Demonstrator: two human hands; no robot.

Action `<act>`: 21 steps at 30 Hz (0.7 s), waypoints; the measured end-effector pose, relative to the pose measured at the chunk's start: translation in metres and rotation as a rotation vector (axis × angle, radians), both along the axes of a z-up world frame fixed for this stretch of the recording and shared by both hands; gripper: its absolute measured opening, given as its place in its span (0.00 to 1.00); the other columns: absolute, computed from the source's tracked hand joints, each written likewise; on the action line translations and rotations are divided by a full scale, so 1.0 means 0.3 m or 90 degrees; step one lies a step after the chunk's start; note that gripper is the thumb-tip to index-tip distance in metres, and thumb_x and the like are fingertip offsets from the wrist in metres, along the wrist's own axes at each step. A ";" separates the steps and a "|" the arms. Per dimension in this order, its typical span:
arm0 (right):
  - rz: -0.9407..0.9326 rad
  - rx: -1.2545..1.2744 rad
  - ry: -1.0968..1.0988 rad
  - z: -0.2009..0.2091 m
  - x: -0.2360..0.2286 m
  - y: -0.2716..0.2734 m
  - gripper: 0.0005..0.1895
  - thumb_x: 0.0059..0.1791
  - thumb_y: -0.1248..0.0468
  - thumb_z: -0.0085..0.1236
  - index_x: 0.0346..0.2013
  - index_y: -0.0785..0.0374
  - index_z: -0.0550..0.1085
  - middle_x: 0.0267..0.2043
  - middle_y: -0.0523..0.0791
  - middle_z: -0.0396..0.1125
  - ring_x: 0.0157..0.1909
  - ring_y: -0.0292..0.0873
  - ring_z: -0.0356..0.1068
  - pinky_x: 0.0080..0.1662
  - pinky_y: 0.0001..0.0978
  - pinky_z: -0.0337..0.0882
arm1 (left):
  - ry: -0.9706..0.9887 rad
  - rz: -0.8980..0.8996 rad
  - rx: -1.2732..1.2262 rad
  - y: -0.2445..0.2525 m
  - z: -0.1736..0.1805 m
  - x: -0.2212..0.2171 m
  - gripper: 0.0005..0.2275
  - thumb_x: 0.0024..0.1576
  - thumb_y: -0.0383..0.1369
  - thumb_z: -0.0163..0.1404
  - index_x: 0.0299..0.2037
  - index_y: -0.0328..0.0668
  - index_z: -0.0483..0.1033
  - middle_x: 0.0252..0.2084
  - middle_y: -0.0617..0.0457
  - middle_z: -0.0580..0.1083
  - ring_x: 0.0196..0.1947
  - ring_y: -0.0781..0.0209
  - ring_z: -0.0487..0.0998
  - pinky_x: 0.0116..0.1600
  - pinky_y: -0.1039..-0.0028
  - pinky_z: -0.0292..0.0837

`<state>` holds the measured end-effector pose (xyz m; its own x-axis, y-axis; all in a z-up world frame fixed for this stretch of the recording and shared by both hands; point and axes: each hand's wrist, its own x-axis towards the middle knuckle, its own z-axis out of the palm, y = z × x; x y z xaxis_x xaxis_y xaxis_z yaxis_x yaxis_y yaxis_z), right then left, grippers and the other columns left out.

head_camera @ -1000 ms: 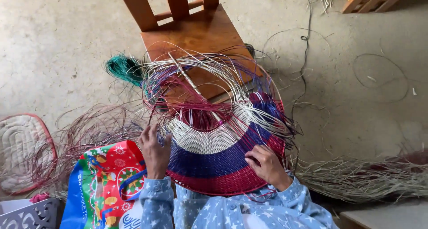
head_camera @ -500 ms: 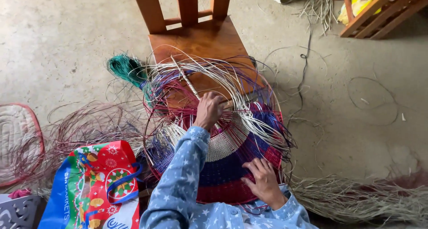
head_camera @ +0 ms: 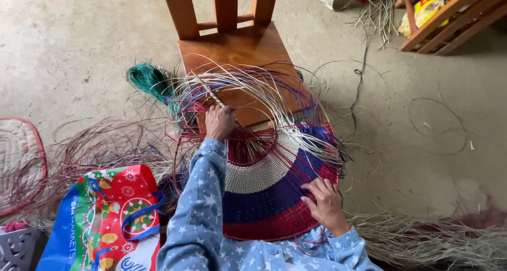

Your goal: Weaving colored fibers into a circular pattern to create a mat or hat

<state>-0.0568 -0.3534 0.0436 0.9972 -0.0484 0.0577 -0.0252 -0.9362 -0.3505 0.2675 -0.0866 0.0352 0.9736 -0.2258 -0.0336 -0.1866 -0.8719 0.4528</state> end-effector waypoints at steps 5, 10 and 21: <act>0.013 0.014 0.003 0.011 0.001 -0.045 0.15 0.41 0.61 0.66 0.42 0.48 0.79 0.37 0.36 0.66 0.41 0.39 0.62 0.48 0.36 0.62 | -0.052 0.021 -0.026 0.052 -0.058 -0.064 0.13 0.60 0.36 0.50 0.53 0.49 0.81 0.40 0.47 0.74 0.39 0.54 0.69 0.46 0.64 0.63; 0.001 -0.035 0.117 0.071 0.050 -0.179 0.23 0.41 0.57 0.67 0.50 0.46 0.77 0.44 0.37 0.69 0.47 0.41 0.66 0.56 0.44 0.65 | -0.039 0.035 -0.021 0.043 -0.101 -0.097 0.16 0.59 0.39 0.53 0.56 0.49 0.79 0.39 0.49 0.72 0.37 0.56 0.66 0.45 0.65 0.61; 0.148 0.207 -0.188 0.325 0.392 -0.136 0.11 0.49 0.56 0.64 0.42 0.55 0.80 0.35 0.43 0.74 0.39 0.49 0.74 0.44 0.42 0.73 | 0.285 -0.094 -0.093 -0.312 -0.052 -0.167 0.20 0.55 0.49 0.50 0.38 0.39 0.84 0.43 0.34 0.80 0.50 0.31 0.80 0.54 0.45 0.73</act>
<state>0.0608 -0.3943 0.1411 0.9268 0.1115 0.3587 0.3166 -0.7458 -0.5861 0.2176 -0.1803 0.0195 0.8276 -0.3942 -0.3997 -0.0626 -0.7723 0.6321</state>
